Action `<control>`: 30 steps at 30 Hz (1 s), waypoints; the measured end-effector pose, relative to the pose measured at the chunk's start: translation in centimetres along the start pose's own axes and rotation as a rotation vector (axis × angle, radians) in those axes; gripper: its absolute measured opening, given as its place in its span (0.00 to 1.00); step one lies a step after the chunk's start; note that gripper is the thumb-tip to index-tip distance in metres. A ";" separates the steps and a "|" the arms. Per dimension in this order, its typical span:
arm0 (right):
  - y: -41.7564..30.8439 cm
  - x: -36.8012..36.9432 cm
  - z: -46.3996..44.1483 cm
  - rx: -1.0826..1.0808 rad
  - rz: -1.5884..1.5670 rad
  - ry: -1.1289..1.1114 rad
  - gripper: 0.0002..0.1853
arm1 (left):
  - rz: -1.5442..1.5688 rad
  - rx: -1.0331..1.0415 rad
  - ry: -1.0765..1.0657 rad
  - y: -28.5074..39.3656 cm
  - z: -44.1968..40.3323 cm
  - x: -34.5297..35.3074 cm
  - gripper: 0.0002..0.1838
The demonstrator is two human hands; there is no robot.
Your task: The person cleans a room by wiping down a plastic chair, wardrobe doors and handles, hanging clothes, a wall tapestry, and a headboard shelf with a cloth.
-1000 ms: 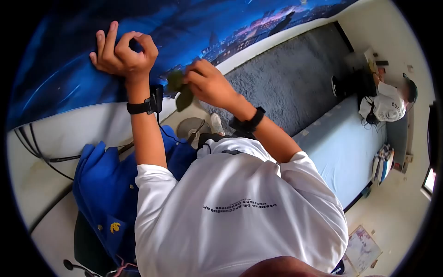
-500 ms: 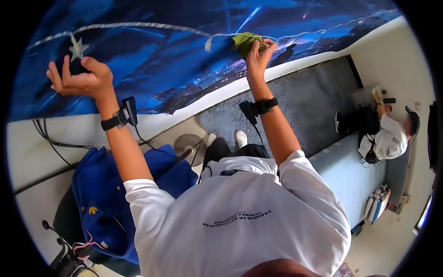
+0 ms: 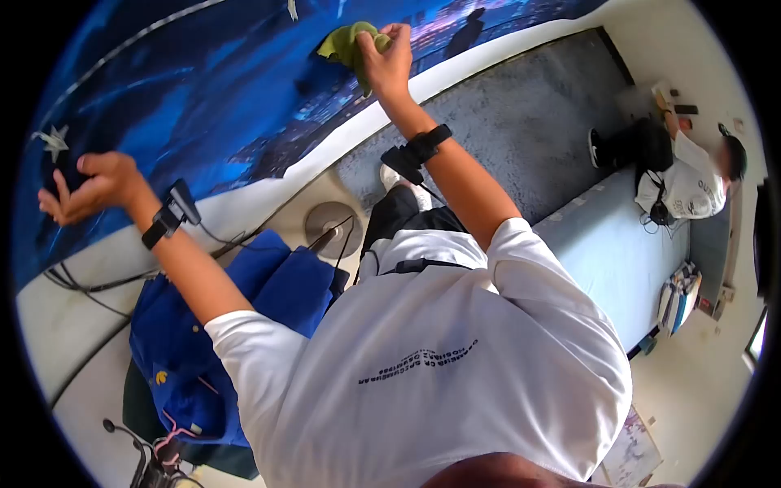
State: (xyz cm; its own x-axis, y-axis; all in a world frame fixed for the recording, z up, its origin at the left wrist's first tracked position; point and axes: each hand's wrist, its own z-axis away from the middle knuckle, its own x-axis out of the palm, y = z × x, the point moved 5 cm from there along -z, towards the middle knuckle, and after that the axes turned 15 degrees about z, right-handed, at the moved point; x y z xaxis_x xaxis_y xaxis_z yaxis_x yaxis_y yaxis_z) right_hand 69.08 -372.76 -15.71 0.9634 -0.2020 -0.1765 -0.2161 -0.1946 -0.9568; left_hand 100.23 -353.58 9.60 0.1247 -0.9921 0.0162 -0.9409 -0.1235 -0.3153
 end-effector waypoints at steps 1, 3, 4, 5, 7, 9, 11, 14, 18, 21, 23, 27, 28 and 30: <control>0.5 -0.3 -0.6 -0.012 0.014 0.018 0.21 | 0.003 0.006 0.018 0.3 0.1 -0.1 0.21; 0.8 -1.2 -1.6 -0.118 0.175 0.135 0.23 | 0.040 -0.008 0.034 0.2 0.0 -0.2 0.21; 1.0 -1.4 -2.1 -0.113 0.216 0.102 0.25 | 0.051 -0.016 0.037 0.2 -0.1 -0.1 0.21; 1.2 -1.7 -2.6 -0.111 0.226 0.108 0.25 | 0.049 -0.031 0.038 0.2 0.0 -0.1 0.20; 3.8 0.0 -2.7 0.269 -0.020 -0.246 0.28 | 0.037 -0.056 0.024 -0.1 0.2 -0.4 0.19; 4.0 2.2 -1.6 0.283 0.017 -0.305 0.29 | -0.015 -0.031 0.007 -1.3 1.0 -0.2 0.17; 3.5 4.5 1.0 0.330 0.043 -0.468 0.29 | -0.107 0.027 -0.020 -2.9 1.8 0.1 0.17; 1.5 6.4 7.3 0.275 -0.083 -0.619 0.34 | -0.126 0.064 -0.041 -3.3 1.8 0.8 0.18; -1.8 4.5 9.5 0.159 0.003 -0.754 0.35 | -0.098 0.071 -0.059 -3.2 2.0 1.0 0.19; -0.7 2.0 7.5 0.200 0.071 -0.607 0.33 | -0.083 0.049 -0.050 -3.4 2.1 1.4 0.21; 1.2 0.4 5.0 0.152 0.042 -0.388 0.31 | -0.084 -0.022 -0.084 -3.8 2.4 1.6 0.24; 2.2 -2.6 2.0 0.114 -0.107 -0.184 0.23 | -0.395 0.070 -0.112 -5.9 4.9 3.7 0.27; 2.8 -2.5 1.3 0.072 -0.064 -0.152 0.24 | -0.551 0.091 -0.186 -6.4 5.9 5.0 0.29; 1.8 -0.8 1.0 0.042 -0.079 -0.244 0.23 | -0.398 -0.027 -0.262 -2.5 3.3 1.5 0.24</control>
State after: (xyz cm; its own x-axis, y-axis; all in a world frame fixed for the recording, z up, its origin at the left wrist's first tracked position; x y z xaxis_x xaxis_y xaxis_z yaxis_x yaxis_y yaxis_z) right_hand 68.10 -371.99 -17.57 0.9879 0.0507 -0.1467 -0.1370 -0.1597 -0.9776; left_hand 103.83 -354.73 7.32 0.5492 -0.8284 -0.1102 -0.8112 -0.4967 -0.3086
